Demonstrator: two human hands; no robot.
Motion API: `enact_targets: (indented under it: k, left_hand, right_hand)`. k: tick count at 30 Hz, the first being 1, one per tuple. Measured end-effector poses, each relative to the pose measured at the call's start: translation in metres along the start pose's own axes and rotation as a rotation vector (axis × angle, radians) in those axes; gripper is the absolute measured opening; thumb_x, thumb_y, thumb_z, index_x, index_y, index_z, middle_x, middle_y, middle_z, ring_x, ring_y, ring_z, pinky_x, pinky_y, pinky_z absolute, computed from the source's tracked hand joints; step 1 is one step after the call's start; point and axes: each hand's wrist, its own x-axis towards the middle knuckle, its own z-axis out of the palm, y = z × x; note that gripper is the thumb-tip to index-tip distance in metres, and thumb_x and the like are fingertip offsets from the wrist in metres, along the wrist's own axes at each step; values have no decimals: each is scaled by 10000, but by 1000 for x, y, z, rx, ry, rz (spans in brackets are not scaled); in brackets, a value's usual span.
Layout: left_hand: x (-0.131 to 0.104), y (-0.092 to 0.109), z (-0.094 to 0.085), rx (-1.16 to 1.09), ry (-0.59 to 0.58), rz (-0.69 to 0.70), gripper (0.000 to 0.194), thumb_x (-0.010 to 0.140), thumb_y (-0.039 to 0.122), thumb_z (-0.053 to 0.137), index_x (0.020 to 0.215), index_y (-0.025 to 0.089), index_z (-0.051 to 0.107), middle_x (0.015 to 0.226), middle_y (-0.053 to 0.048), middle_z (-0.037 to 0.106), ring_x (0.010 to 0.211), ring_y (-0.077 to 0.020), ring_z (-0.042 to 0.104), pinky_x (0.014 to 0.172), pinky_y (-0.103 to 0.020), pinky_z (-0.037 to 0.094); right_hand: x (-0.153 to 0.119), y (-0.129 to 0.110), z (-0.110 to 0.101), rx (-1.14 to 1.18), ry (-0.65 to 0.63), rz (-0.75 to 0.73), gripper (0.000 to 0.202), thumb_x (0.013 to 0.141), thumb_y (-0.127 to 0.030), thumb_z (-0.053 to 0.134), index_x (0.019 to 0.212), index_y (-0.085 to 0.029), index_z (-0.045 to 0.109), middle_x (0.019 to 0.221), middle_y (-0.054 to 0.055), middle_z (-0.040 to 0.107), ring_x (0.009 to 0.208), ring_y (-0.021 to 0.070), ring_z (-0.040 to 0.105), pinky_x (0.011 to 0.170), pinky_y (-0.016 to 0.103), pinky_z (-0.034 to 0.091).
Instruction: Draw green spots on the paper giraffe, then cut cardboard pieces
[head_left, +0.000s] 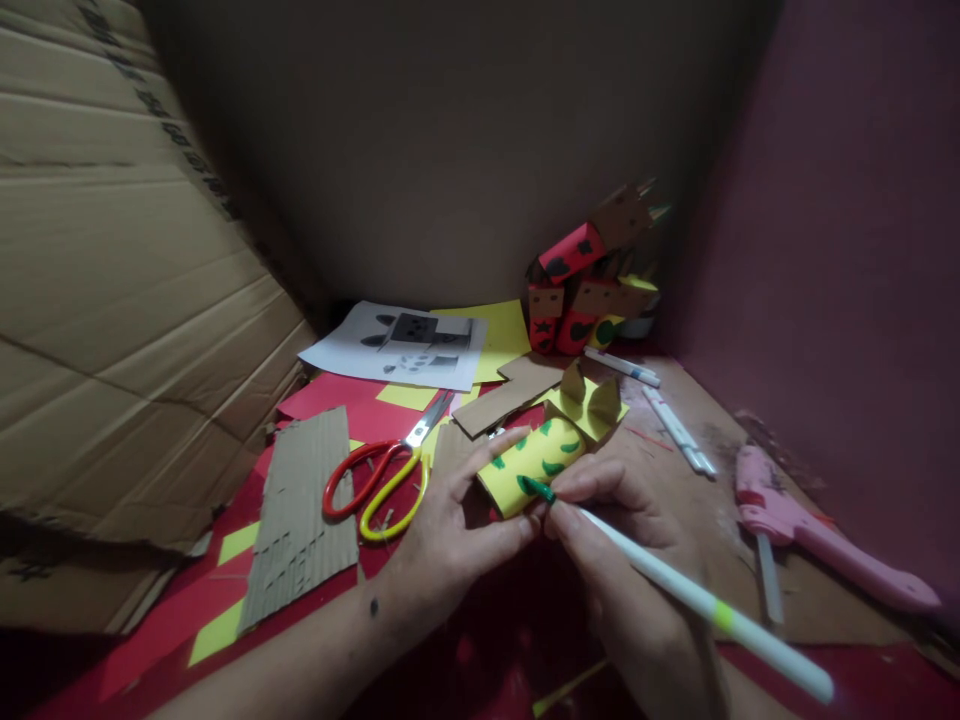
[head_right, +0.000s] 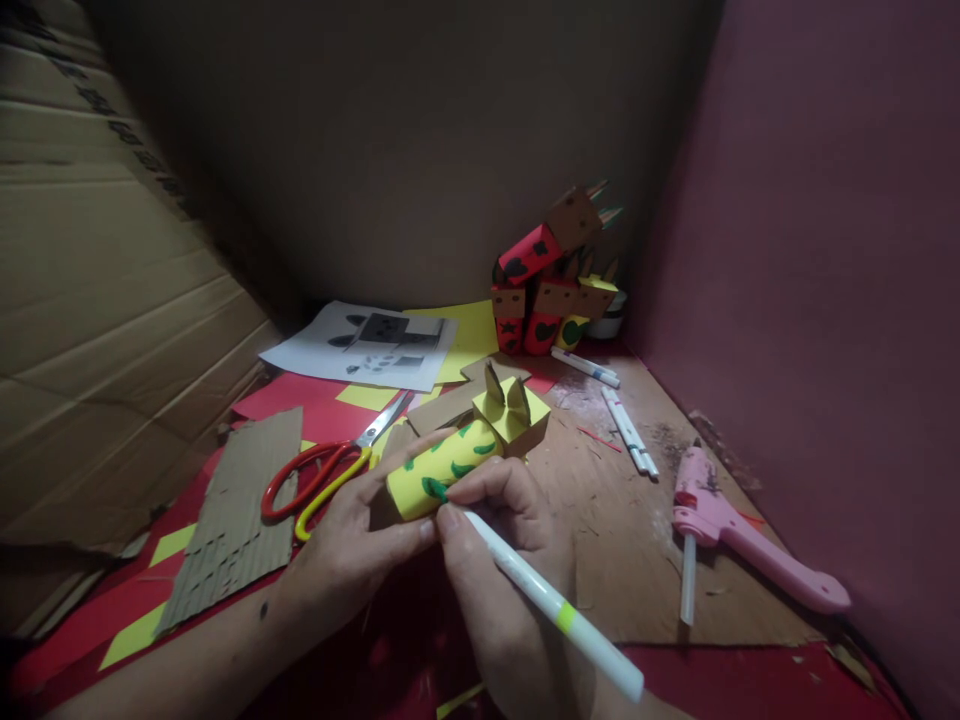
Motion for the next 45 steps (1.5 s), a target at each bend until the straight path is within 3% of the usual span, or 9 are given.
enact_targets:
  k: [8, 13, 14, 18, 21, 25, 30, 35, 45]
  left_hand:
    - [2, -5, 0, -217, -39, -24, 754, 742, 163, 739, 1403, 303, 404, 1271, -53, 611, 1191, -256, 541, 1035, -394, 394]
    - [5, -4, 2, -353, -48, -14, 780, 735, 131, 720, 1424, 269, 382, 1277, -85, 601, 1195, -280, 528, 1029, -421, 388]
    - [5, -3, 3, -367, -49, -10, 784, 734, 126, 717, 1428, 261, 377, 1262, -90, 609, 1179, -280, 538, 1019, -424, 396]
    - [6, -1, 3, -361, -14, 17, 782, 766, 115, 695, 1447, 259, 339, 1214, -90, 637, 1113, -257, 583, 1008, -420, 410]
    - [6, -2, 3, -347, 49, 60, 809, 770, 117, 700, 1457, 287, 307, 1279, -71, 603, 1186, -242, 544, 1065, -401, 367]
    - [6, -7, 3, -315, 112, 93, 811, 784, 146, 696, 1460, 323, 284, 1378, -54, 527, 1283, -250, 461, 1111, -402, 317]
    - [4, -7, 4, -310, 5, 125, 724, 802, 160, 674, 1435, 309, 356, 1418, -60, 487, 1313, -269, 425, 1097, -385, 345]
    - [2, -2, 7, -287, -82, 142, 620, 827, 153, 636, 1395, 285, 426, 1413, -47, 489, 1326, -262, 400, 1104, -375, 340]
    - [5, -5, 6, -226, -1, 74, 425, 794, 163, 662, 1203, 226, 570, 1259, -62, 593, 1166, -237, 531, 1008, -350, 416]
  right_hand:
    - [1, -2, -8, 40, -26, -43, 84, 837, -175, 632, 874, -249, 648, 835, -18, 680, 732, 90, 633, 664, 173, 525]
    - [8, -7, -7, 13, 101, -93, 93, 825, -156, 630, 847, -242, 656, 708, -9, 702, 656, 117, 662, 604, 198, 535]
    - [9, -8, -6, 4, 91, -96, 74, 822, -173, 640, 841, -241, 662, 667, -11, 696, 627, 121, 660, 591, 204, 535]
    - [13, -12, 1, -10, 274, -100, 101, 843, -302, 625, 806, -223, 675, 605, -19, 652, 582, 109, 631, 567, 204, 520]
    - [14, -10, 3, -98, 347, -84, 113, 810, -321, 656, 775, -214, 649, 640, -18, 661, 611, 104, 629, 573, 191, 517]
    - [13, 4, 2, -213, 244, -62, 187, 760, -249, 695, 920, -253, 599, 849, -14, 706, 768, 133, 680, 679, 234, 556]
    - [8, 12, 2, -338, 86, -60, 364, 718, -200, 710, 1024, -275, 527, 1011, 2, 684, 933, 164, 670, 811, 286, 548]
    - [9, 7, 5, -350, 84, -70, 318, 764, -210, 654, 1017, -266, 471, 985, 5, 672, 878, 162, 678, 786, 301, 559]
    - [15, 25, -3, -543, 136, -205, 368, 763, -165, 632, 1061, -271, 444, 970, 8, 647, 823, 163, 665, 759, 320, 545]
